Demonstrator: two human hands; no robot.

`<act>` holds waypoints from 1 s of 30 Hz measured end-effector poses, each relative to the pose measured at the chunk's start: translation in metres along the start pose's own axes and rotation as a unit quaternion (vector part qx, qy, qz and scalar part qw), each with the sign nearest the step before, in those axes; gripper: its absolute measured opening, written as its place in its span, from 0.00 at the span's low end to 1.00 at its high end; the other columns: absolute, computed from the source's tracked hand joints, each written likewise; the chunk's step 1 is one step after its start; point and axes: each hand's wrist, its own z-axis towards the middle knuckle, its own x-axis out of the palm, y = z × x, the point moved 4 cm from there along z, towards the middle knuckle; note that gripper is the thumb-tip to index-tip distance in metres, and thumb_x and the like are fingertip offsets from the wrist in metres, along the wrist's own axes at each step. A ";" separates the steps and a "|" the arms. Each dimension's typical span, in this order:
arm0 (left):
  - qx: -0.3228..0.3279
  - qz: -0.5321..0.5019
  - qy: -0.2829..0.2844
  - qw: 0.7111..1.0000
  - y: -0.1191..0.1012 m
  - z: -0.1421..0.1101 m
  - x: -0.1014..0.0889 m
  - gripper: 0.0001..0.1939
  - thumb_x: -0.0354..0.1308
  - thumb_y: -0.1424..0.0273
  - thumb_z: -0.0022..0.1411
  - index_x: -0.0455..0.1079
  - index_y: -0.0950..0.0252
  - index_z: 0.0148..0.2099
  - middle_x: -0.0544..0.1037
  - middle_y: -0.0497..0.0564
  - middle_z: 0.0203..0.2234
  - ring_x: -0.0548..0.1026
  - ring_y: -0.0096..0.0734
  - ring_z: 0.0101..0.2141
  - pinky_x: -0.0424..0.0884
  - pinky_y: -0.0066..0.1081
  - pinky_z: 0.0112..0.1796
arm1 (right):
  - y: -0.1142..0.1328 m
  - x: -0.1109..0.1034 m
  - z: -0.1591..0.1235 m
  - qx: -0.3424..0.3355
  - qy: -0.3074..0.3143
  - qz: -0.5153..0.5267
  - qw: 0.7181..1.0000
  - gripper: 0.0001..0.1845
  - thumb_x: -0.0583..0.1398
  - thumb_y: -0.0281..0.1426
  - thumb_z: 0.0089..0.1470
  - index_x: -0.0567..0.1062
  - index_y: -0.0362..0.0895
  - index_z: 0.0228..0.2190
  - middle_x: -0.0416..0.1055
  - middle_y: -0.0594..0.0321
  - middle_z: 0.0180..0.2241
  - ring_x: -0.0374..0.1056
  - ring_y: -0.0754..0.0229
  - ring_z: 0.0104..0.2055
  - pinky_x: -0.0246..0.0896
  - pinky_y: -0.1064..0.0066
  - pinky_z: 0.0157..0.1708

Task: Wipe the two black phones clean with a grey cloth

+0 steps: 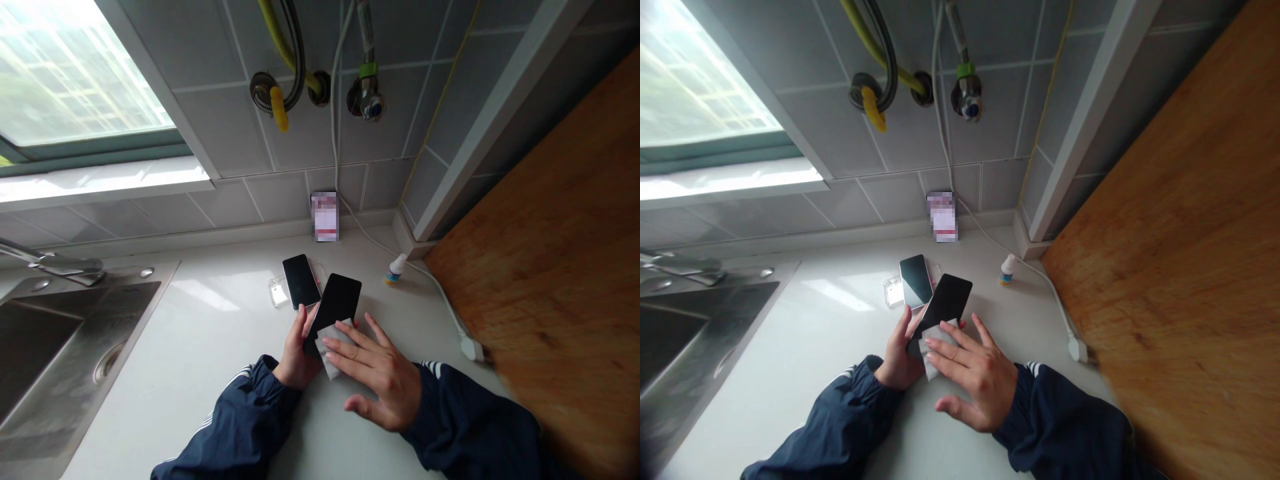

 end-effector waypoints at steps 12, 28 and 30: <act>0.025 0.034 -0.002 0.999 0.005 -0.001 -0.008 0.37 0.47 0.45 0.67 0.58 0.62 0.70 0.73 0.58 0.59 0.70 0.47 0.59 0.56 0.44 0.64 | 0.009 0.010 0.002 0.003 0.054 0.011 0.998 0.38 0.49 0.54 0.64 0.60 0.43 0.65 0.54 0.57 0.68 0.40 0.46 0.73 0.08 0.43 0.67; 0.028 0.175 0.063 0.982 0.010 -0.009 -0.006 0.40 0.38 0.41 0.67 0.66 0.64 0.65 0.69 0.57 0.62 0.57 0.49 0.66 0.43 0.46 0.67 | 0.011 0.013 0.002 0.008 0.046 -0.034 0.998 0.42 0.49 0.54 0.64 0.48 0.44 0.69 0.41 0.59 0.71 0.30 0.45 0.74 0.21 0.40 0.68; 0.026 0.205 0.064 0.976 0.013 -0.009 -0.009 0.41 0.35 0.42 0.67 0.65 0.65 0.66 0.68 0.58 0.63 0.55 0.49 0.67 0.45 0.45 0.66 | 0.010 0.014 0.002 0.016 0.039 -0.041 0.998 0.40 0.49 0.53 0.65 0.49 0.44 0.69 0.41 0.58 0.72 0.31 0.45 0.74 0.21 0.40 0.69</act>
